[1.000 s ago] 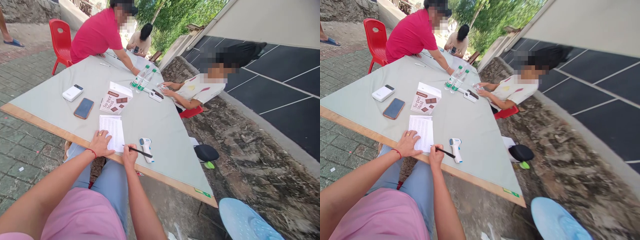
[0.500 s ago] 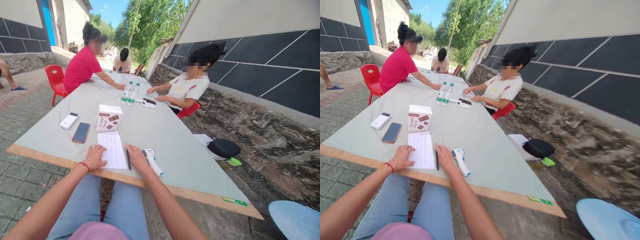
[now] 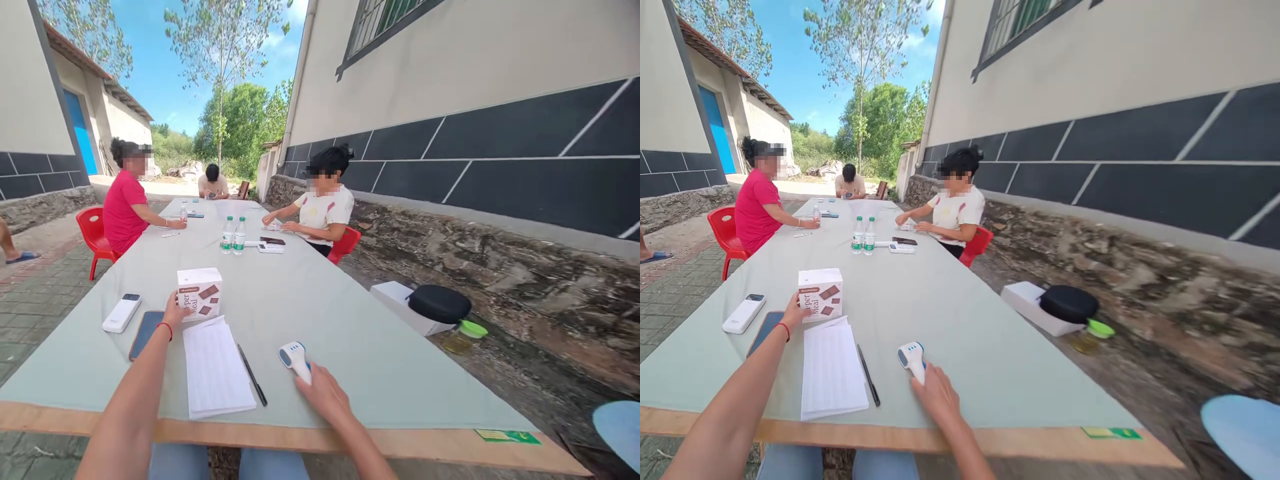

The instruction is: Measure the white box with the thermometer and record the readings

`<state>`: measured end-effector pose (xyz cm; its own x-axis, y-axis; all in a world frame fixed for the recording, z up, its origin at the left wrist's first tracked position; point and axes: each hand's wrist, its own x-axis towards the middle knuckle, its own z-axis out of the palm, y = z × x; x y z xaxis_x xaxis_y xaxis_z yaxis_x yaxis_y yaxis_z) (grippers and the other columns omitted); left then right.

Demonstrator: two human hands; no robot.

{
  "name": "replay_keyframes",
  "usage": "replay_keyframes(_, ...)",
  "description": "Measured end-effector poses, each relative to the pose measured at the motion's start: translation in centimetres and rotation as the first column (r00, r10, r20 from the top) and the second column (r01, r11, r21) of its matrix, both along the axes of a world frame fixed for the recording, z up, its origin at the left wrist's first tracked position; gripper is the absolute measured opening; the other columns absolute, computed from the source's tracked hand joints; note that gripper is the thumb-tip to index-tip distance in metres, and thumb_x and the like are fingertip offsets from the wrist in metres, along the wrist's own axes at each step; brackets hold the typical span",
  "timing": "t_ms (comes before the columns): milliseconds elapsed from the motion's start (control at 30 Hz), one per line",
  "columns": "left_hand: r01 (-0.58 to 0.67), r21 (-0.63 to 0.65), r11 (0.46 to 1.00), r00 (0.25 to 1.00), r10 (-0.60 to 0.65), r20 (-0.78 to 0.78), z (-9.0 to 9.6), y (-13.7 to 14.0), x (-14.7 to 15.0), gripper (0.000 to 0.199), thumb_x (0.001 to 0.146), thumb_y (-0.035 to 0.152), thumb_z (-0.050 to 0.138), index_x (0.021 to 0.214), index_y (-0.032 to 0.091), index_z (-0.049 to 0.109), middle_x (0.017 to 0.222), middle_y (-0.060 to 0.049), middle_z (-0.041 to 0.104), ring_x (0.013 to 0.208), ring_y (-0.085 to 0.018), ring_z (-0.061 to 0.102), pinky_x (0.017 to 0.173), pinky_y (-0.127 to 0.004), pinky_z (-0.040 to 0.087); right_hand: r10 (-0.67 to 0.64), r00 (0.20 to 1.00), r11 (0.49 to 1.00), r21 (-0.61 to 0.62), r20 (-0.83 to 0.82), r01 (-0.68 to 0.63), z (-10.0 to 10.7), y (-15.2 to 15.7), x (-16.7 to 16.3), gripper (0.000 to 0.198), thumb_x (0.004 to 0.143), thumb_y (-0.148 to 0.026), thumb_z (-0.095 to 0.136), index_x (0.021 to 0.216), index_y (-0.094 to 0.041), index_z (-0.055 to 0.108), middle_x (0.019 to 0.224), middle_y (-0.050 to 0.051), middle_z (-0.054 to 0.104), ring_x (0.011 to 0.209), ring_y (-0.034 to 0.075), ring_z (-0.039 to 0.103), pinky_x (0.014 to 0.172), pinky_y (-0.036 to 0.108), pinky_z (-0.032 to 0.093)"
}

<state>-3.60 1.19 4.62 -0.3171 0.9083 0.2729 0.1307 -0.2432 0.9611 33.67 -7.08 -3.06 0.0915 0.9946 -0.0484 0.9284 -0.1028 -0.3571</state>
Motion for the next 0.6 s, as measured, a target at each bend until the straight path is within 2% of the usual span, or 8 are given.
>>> replay_keyframes(67,0.001,-0.013,1.000,1.000,-0.001,-0.004,0.5,0.0,-0.1,0.074,0.044,0.022,0.086,0.109,0.017,0.051,0.102,-0.010,0.061,0.096,-0.026,0.062,0.085,-0.045,0.050,-0.040,0.992,0.999,0.001,-0.121,0.041,0.3,0.5,-0.7,0.030,0.078,-0.024,0.051,0.105,-0.015,0.062,0.101,0.015,0.066,0.093,0.028,0.063,0.073,0.033,0.044)
replay_keyframes(133,-0.009,-0.026,1.000,1.000,0.009,-0.016,1.0,-0.5,-0.5,0.075,0.046,0.024,0.085,0.112,0.018,0.050,0.109,-0.010,0.058,0.100,-0.024,0.060,0.086,-0.041,0.050,-0.052,0.941,0.996,0.054,-0.334,0.074,1.2,0.6,-1.8,0.032,0.074,-0.025,0.051,0.103,-0.015,0.062,0.098,0.014,0.067,0.089,0.027,0.064,0.073,0.033,0.045)
replay_keyframes(200,-0.016,-0.039,0.999,0.999,0.015,-0.032,1.6,-1.5,-0.9,0.074,0.051,0.029,0.084,0.115,0.020,0.048,0.116,-0.010,0.056,0.103,-0.023,0.059,0.084,-0.037,0.051,-0.015,0.807,0.984,0.135,-0.590,0.117,2.6,0.0,-3.4,0.033,0.070,-0.029,0.051,0.100,-0.017,0.061,0.095,0.011,0.068,0.085,0.025,0.063,0.072,0.032,0.045)
replay_keyframes(300,0.018,-0.071,0.997,1.000,-0.018,-0.006,2.0,-4.3,-1.3,0.067,0.065,0.041,0.077,0.121,0.024,0.044,0.125,-0.011,0.054,0.102,-0.023,0.062,0.077,-0.034,0.054,0.121,0.517,0.977,0.193,-0.848,0.089,5.3,-1.8,-6.8,0.020,0.067,-0.035,0.053,0.079,-0.021,0.059,0.072,0.003,0.064,0.068,0.021,0.058,0.063,0.030,0.042)
replay_keyframes(400,0.092,-0.097,0.991,0.986,-0.076,0.151,1.5,-7.8,-1.4,0.056,0.072,0.046,0.072,0.118,0.024,0.048,0.127,-0.011,0.057,0.101,-0.025,0.064,0.077,-0.036,0.054,0.211,0.174,0.977,0.201,-0.962,-0.072,7.7,-4.1,-10.9,0.022,0.070,-0.043,0.054,0.067,-0.021,0.052,0.055,-0.002,0.052,0.056,0.016,0.047,0.057,0.027,0.037)
replay_keyframes(433,0.098,-0.096,0.991,0.982,-0.081,0.168,1.1,-8.9,-1.4,0.055,0.072,0.046,0.072,0.117,0.022,0.050,0.126,-0.012,0.059,0.103,-0.026,0.064,0.080,-0.037,0.054,0.213,0.089,0.974,0.204,-0.973,-0.099,8.3,-4.8,-12.3,0.025,0.071,-0.045,0.055,0.066,-0.021,0.051,0.053,-0.003,0.051,0.054,0.014,0.046,0.056,0.027,0.036)
replay_keyframes(500,0.095,-0.084,0.992,0.986,-0.082,0.148,0.0,-10.7,-1.3,0.057,0.072,0.045,0.072,0.118,0.020,0.052,0.125,-0.013,0.060,0.109,-0.028,0.061,0.086,-0.039,0.052,0.210,-0.005,0.969,0.209,-0.978,-0.135,8.9,-5.8,-14.7,0.029,0.071,-0.047,0.057,0.064,-0.020,0.050,0.053,-0.003,0.050,0.051,0.013,0.043,0.054,0.026,0.034)
replay_keyframes(600,0.030,-0.045,0.999,0.999,-0.028,0.037,-1.8,-12.1,-1.2,0.059,0.073,0.048,0.071,0.121,0.019,0.053,0.125,-0.012,0.061,0.115,-0.029,0.058,0.093,-0.039,0.048,0.202,-0.035,0.966,0.205,-0.979,-0.154,9.0,-6.5,-17.4,0.028,0.070,-0.046,0.058,0.062,-0.020,0.049,0.049,-0.003,0.050,0.048,0.011,0.041,0.052,0.026,0.032)
